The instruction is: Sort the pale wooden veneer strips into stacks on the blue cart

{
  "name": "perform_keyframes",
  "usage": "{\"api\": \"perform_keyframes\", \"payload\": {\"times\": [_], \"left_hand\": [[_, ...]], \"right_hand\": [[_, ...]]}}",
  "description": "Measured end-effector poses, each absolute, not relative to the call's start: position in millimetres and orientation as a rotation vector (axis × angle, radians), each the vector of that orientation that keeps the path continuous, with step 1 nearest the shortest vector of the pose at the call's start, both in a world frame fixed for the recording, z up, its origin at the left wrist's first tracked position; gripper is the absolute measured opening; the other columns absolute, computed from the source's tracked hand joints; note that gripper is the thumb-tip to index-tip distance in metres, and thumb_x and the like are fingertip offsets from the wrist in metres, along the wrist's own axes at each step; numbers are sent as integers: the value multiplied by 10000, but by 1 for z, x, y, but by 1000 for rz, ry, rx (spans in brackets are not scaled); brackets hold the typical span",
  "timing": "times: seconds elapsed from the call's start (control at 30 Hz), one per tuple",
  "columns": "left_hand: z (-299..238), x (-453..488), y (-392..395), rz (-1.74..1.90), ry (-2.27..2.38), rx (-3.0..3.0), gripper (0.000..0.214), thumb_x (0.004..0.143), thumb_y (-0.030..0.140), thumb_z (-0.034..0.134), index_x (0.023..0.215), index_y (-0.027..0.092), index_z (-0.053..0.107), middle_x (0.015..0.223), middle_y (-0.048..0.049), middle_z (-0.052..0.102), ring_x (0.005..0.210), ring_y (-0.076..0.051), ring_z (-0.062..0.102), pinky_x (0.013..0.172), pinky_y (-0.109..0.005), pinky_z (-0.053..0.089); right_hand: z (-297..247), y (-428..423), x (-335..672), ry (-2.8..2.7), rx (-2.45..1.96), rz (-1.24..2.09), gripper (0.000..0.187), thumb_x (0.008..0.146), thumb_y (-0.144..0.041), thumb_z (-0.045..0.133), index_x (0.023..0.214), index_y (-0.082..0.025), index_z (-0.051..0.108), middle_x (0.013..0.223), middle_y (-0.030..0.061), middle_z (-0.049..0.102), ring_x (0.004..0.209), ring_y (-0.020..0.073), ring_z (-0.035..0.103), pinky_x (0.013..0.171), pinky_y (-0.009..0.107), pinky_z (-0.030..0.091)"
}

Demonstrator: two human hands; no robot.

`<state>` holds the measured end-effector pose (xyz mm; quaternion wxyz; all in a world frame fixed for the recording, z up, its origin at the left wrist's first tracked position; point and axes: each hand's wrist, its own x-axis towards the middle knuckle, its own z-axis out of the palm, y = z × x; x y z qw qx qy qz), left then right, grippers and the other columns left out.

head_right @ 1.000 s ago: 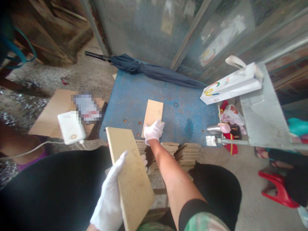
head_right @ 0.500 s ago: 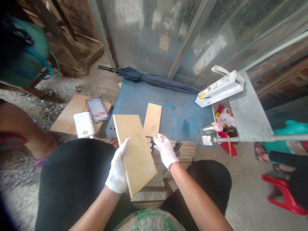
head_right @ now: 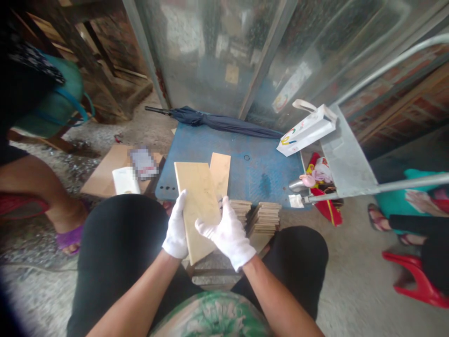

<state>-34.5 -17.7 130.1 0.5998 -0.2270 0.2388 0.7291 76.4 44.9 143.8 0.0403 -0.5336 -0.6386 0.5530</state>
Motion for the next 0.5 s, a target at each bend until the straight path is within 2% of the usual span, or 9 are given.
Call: {"api": "perform_keyframes", "payload": {"times": [0.13, 0.27, 0.37, 0.5], "left_hand": [[133, -32, -16, 1733, 602, -539, 564, 864, 538, 604, 1243, 125, 662, 1125, -145, 740, 1087, -317, 687, 952, -428, 562], [126, -30, -15, 1723, 608, -546, 567, 831, 551, 648, 1230, 149, 674, 1113, -136, 746, 1126, -315, 671, 941, -403, 571], [117, -28, -16, 1671, 622, -514, 567, 824, 535, 672, 1253, 165, 662, 1091, -125, 753, 1091, -301, 689, 941, -391, 572], [109, -23, -15, 1563, 617, -460, 581, 836, 528, 668, 1262, 134, 654, 1048, -120, 761, 993, -274, 724, 915, -347, 578]], "right_hand": [[155, 32, 67, -2139, -1744, 1535, 1242, 531, -519, 864, 1562, -186, 256, 1529, 153, 414, 1388, 360, 432, 1176, 488, 325], [152, 26, 62, -2217, -1703, 1469, 1287, 474, -452, 894, 1566, -222, 253, 1599, 147, 284, 1437, 401, 335, 1196, 510, 269], [149, 27, 60, -2208, -1746, 1544, 1281, 484, -432, 886, 1569, -224, 238, 1568, 161, 341, 1396, 400, 405, 1155, 509, 333], [145, 32, 63, -2147, -1771, 1629, 1261, 482, -337, 882, 1559, -161, 250, 1418, 191, 525, 1266, 380, 549, 1054, 472, 442]]}}
